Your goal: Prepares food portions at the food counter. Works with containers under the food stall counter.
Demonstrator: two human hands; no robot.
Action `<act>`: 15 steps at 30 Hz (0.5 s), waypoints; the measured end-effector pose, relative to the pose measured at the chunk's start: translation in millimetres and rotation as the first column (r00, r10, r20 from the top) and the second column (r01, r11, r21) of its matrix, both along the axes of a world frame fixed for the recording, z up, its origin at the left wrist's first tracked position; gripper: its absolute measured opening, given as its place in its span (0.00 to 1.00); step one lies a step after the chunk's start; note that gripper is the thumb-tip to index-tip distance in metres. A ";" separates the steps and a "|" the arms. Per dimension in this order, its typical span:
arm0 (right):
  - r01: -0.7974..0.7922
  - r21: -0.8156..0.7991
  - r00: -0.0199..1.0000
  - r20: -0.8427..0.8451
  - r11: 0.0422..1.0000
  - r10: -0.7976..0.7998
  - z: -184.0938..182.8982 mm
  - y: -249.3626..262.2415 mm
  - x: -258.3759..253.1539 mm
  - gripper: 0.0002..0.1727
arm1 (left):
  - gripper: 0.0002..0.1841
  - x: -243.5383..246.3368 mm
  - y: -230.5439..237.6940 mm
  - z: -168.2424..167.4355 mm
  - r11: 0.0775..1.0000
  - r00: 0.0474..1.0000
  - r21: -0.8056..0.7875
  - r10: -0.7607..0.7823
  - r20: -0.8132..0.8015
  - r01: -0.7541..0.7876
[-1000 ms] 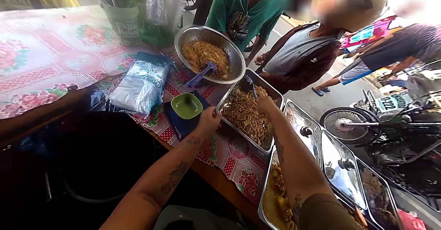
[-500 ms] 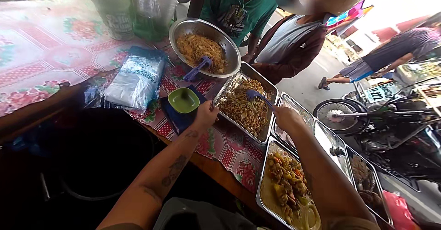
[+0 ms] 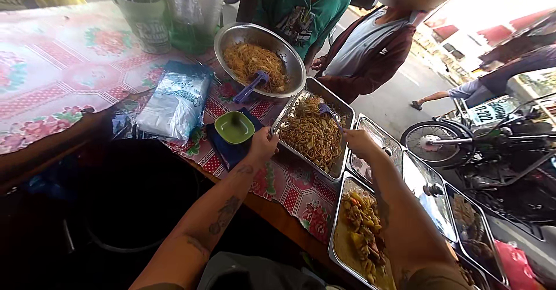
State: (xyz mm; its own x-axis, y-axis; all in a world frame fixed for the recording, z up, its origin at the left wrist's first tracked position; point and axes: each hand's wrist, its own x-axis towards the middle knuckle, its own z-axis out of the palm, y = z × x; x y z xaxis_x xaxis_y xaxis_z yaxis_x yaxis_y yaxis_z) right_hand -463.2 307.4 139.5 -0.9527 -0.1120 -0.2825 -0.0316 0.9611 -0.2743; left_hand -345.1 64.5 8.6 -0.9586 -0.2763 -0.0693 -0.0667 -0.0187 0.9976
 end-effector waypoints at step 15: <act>-0.135 0.426 0.987 -0.020 0.894 0.158 68.3 -11.6 87.9 0.26 | 0.16 -0.9 -2.4 0.2 1.000 1.000 0.011 -0.014 0.013 0.014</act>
State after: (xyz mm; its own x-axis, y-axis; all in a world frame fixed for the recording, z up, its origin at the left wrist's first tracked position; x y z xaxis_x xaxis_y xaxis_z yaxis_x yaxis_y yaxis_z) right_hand -375.3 295.8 207.9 -0.9496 -0.1329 -0.2837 -0.1842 0.9694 0.1625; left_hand -346.1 62.1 8.8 -0.9613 -0.2623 -0.0845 -0.0799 -0.0282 0.9964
